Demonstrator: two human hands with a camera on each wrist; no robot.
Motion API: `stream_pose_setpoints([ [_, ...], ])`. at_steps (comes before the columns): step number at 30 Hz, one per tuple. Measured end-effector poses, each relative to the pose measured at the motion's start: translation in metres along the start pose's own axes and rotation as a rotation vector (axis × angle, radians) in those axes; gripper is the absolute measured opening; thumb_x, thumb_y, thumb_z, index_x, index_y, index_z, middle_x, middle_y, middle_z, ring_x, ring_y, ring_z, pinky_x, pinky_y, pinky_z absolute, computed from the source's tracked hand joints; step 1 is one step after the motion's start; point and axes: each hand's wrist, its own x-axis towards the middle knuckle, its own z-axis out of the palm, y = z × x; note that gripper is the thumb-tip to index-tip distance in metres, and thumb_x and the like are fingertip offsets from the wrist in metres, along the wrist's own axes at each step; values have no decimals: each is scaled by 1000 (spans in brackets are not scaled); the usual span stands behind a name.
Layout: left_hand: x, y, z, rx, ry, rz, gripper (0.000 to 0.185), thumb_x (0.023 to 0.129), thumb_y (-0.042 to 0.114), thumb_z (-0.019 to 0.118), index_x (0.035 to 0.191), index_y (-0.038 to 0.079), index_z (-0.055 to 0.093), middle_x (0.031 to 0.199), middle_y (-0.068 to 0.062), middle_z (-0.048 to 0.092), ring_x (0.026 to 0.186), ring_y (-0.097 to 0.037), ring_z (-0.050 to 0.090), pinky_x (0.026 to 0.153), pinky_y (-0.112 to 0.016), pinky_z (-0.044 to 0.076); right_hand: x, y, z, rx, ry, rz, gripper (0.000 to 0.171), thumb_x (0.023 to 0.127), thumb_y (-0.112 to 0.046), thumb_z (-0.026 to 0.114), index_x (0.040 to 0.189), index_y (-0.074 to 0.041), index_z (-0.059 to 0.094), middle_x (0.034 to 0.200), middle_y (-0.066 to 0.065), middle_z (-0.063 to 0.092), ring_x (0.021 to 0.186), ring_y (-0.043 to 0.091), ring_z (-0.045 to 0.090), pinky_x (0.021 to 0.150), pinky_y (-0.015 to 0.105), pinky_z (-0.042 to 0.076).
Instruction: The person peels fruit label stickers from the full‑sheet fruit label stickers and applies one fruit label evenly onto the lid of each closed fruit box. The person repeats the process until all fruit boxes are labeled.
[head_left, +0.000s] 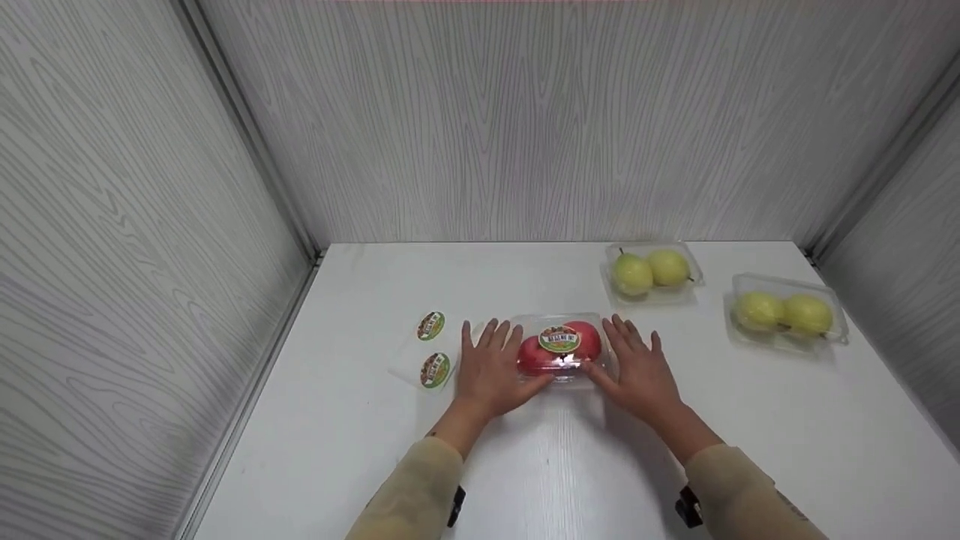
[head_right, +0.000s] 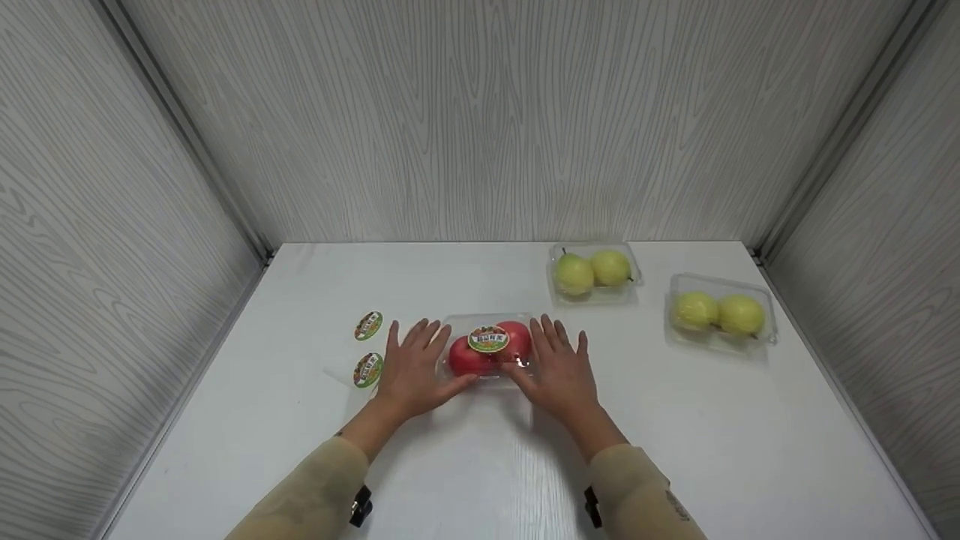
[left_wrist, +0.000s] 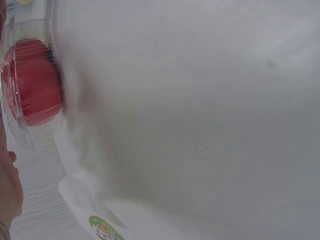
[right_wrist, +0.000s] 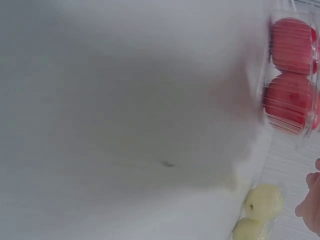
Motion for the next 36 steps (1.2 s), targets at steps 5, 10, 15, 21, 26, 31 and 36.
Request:
stream_pose_setpoints([
  [5, -8, -3, 2, 31, 5, 24, 92, 94, 85, 42, 153, 17, 56, 156, -8, 57, 150, -30, 45, 124, -68, 18, -12, -1, 5, -28, -8, -21, 87, 99, -55, 67, 163, -3, 39, 166, 19, 39, 154, 40, 36, 124, 69, 16],
  [10, -14, -1, 5, 8, 23, 45, 85, 97, 79, 45, 153, 17, 56, 155, -8, 57, 150, -30, 45, 124, -68, 16, -21, -3, 11, -57, -11, -21, 83, 101, -52, 66, 163, -3, 39, 166, 19, 40, 153, 40, 38, 124, 68, 17],
  [15, -17, 2, 10, 6, 43, 55, 79, 99, 75, 48, 152, 17, 57, 153, -7, 59, 148, -30, 47, 123, -67, 19, -26, -2, 15, -46, 4, -24, 80, 102, -48, 66, 162, -2, 40, 165, 20, 42, 151, 41, 40, 123, 68, 19],
  [21, -19, 3, 13, 3, 44, 53, 76, 100, 72, 51, 153, 17, 57, 152, -6, 61, 147, -29, 48, 123, -67, 20, -28, 0, 18, -34, 3, -15, 78, 103, -46, 66, 162, -3, 40, 163, 19, 45, 149, 40, 44, 123, 68, 21],
  [26, -19, 3, 12, 21, 38, 48, 74, 100, 70, 53, 153, 18, 57, 152, -5, 61, 147, -29, 48, 123, -67, 20, -27, -1, 18, -26, 0, -8, 76, 104, -43, 66, 162, -2, 40, 160, 21, 48, 147, 41, 46, 122, 68, 23],
  [31, -17, 3, 12, 29, 33, 41, 73, 100, 69, 53, 152, 17, 57, 151, -5, 61, 147, -28, 48, 124, -66, 21, -25, -5, 14, -20, -25, 21, 74, 105, -40, 63, 163, -3, 37, 161, 20, 48, 148, 41, 46, 124, 65, 21],
  [36, -14, 1, 11, 34, 13, 34, 74, 101, 69, 52, 154, 17, 55, 151, -5, 61, 147, -28, 48, 124, -66, 20, -23, -8, 12, -11, -24, 36, 72, 106, -38, 62, 162, -2, 38, 160, 21, 48, 147, 41, 46, 123, 65, 22],
])
